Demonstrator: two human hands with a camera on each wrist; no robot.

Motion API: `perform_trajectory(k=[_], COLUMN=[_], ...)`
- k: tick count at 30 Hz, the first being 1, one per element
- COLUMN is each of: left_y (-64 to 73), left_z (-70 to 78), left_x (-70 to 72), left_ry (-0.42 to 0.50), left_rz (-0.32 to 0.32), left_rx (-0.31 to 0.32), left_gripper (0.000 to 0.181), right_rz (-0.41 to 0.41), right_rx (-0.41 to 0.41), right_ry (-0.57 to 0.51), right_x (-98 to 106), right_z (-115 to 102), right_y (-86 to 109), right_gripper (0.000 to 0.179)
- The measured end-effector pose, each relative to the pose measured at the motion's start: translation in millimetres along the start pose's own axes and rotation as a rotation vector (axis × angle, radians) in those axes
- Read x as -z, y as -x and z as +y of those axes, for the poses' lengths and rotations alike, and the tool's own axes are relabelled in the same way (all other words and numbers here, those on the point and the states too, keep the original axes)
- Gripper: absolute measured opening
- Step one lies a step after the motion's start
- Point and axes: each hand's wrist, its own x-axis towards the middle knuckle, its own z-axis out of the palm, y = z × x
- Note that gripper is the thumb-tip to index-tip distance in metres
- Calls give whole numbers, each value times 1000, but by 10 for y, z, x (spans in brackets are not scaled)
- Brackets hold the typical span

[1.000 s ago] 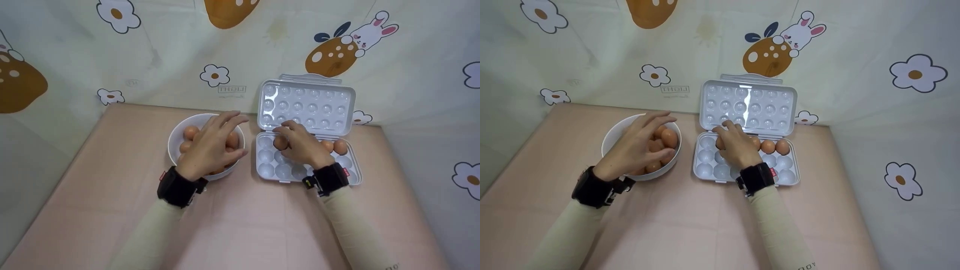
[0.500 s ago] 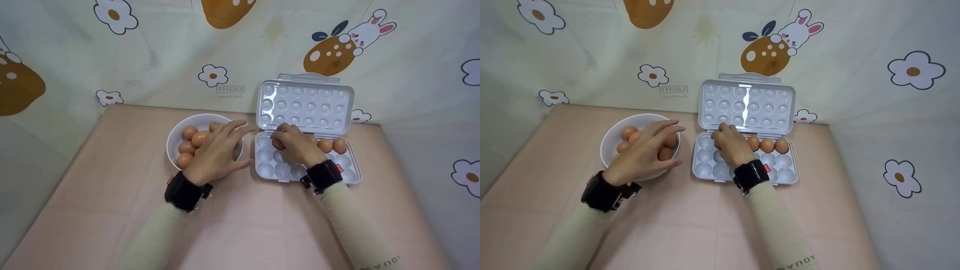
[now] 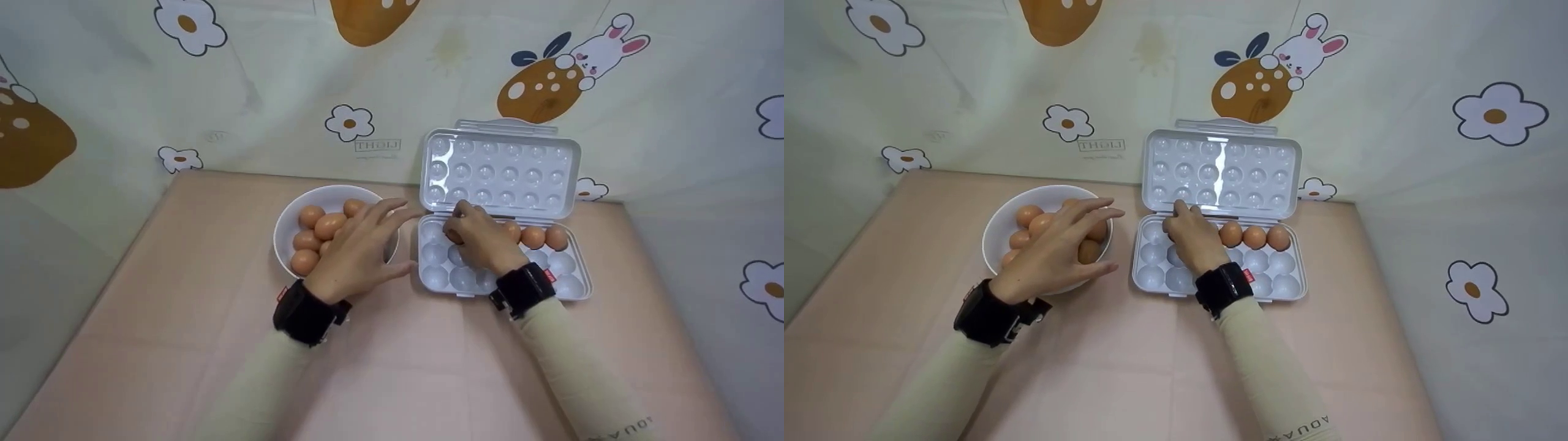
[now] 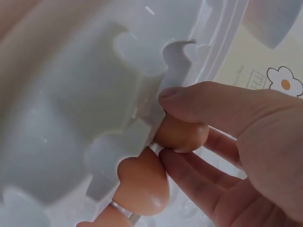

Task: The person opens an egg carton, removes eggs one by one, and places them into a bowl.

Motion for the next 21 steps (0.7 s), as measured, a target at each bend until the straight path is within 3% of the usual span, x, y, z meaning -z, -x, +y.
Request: perform_trajectory(k=[14, 21], left_y=[-14, -11], left_z=[-11, -22], left_x=[-5, -7], left_ry=[16, 24], left_rz=[-12, 24], left_rx=[2, -9], left_gripper=[78, 75], right_rz=[122, 200], right_rx=[70, 37], right_ry=[5, -46], right_x=[-70, -23], right_z=[39, 32], right_y=[-50, 25], right_gripper=[23, 16])
